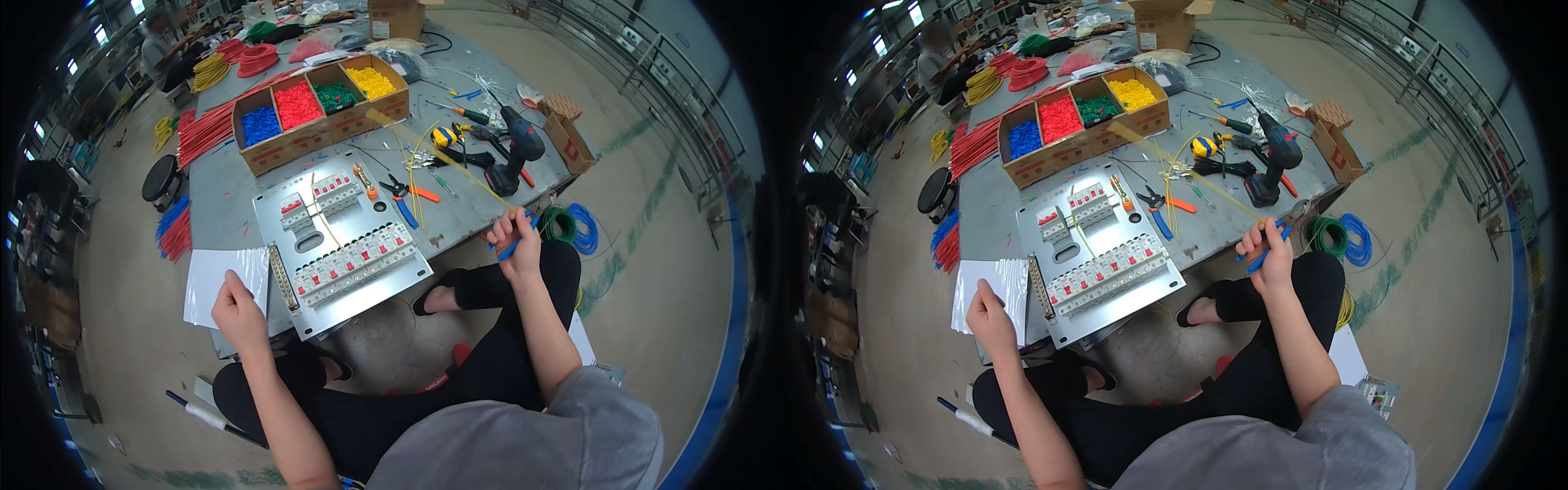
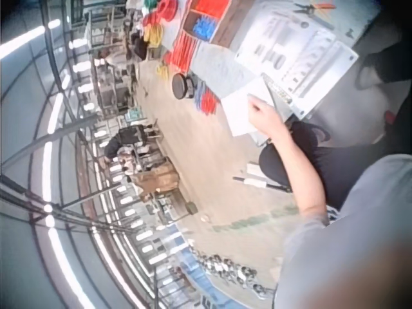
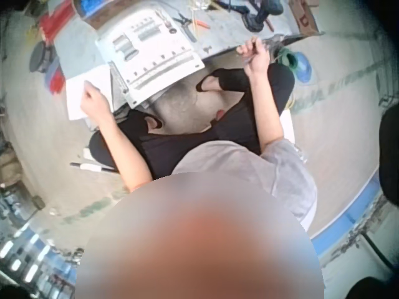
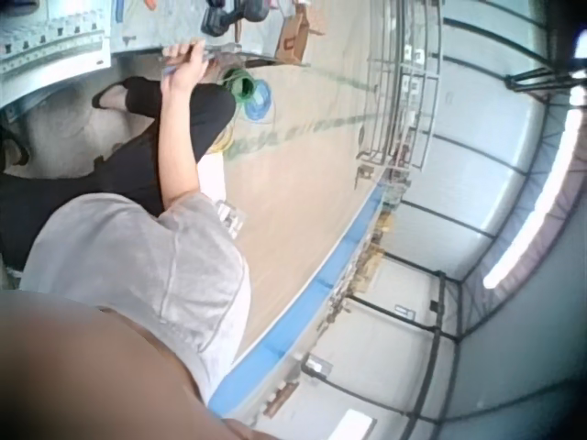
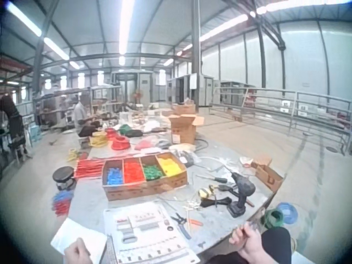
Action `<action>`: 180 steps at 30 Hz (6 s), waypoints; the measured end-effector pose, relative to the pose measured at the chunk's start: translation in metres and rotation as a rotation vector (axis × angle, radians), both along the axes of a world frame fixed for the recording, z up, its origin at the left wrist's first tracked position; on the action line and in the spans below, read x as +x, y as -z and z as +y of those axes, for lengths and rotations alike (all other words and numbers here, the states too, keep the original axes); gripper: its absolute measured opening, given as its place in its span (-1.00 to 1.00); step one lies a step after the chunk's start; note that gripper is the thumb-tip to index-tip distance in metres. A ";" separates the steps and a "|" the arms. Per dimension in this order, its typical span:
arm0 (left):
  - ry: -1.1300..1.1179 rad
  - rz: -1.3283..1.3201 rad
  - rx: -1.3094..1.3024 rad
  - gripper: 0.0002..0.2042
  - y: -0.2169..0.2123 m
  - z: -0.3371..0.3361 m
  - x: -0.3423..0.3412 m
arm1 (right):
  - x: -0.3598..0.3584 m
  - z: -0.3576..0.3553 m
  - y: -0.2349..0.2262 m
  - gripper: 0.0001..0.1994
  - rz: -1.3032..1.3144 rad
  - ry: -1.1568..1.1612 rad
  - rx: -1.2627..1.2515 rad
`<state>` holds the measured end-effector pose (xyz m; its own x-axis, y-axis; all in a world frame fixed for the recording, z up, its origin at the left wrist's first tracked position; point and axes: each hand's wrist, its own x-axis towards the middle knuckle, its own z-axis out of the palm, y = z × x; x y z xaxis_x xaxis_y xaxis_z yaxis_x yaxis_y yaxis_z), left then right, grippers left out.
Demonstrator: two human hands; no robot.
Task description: The person sits on the floor and assembles an electrical panel by inserting yellow wires into terminal blocks. They use pliers to cut the wires and a screwdriver to tighten the connections.
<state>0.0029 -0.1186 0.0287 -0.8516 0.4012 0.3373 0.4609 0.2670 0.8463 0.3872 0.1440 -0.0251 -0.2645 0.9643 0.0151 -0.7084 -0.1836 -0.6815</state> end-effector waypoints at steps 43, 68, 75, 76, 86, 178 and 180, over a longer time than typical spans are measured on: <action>0.519 -1.323 1.163 -0.70 0.025 0.089 0.057 | -0.187 -0.040 -0.065 -0.72 -1.079 -1.133 0.892; 0.305 -0.047 -0.981 -0.62 0.091 0.182 -0.008 | -0.207 0.161 0.001 -0.61 -2.148 -0.522 0.655; 0.207 -0.054 -0.771 -0.67 0.074 0.176 0.003 | -0.210 0.179 0.030 -0.63 -1.925 -0.354 0.499; 0.195 -0.065 -0.739 -0.67 0.072 0.174 0.004 | -0.212 0.178 0.029 -0.63 -1.887 -0.385 0.499; 0.290 -0.041 -0.721 -0.61 0.064 0.162 0.007 | -0.222 0.147 0.029 -0.66 -1.854 -0.422 0.562; 0.631 -0.275 -0.409 -0.45 0.008 0.136 0.055 | -0.227 0.104 -0.078 -0.45 -0.412 -0.694 0.176; 0.621 -0.226 -0.406 -0.48 0.005 0.135 0.056 | -0.221 0.119 -0.080 -0.43 -0.328 -0.578 0.156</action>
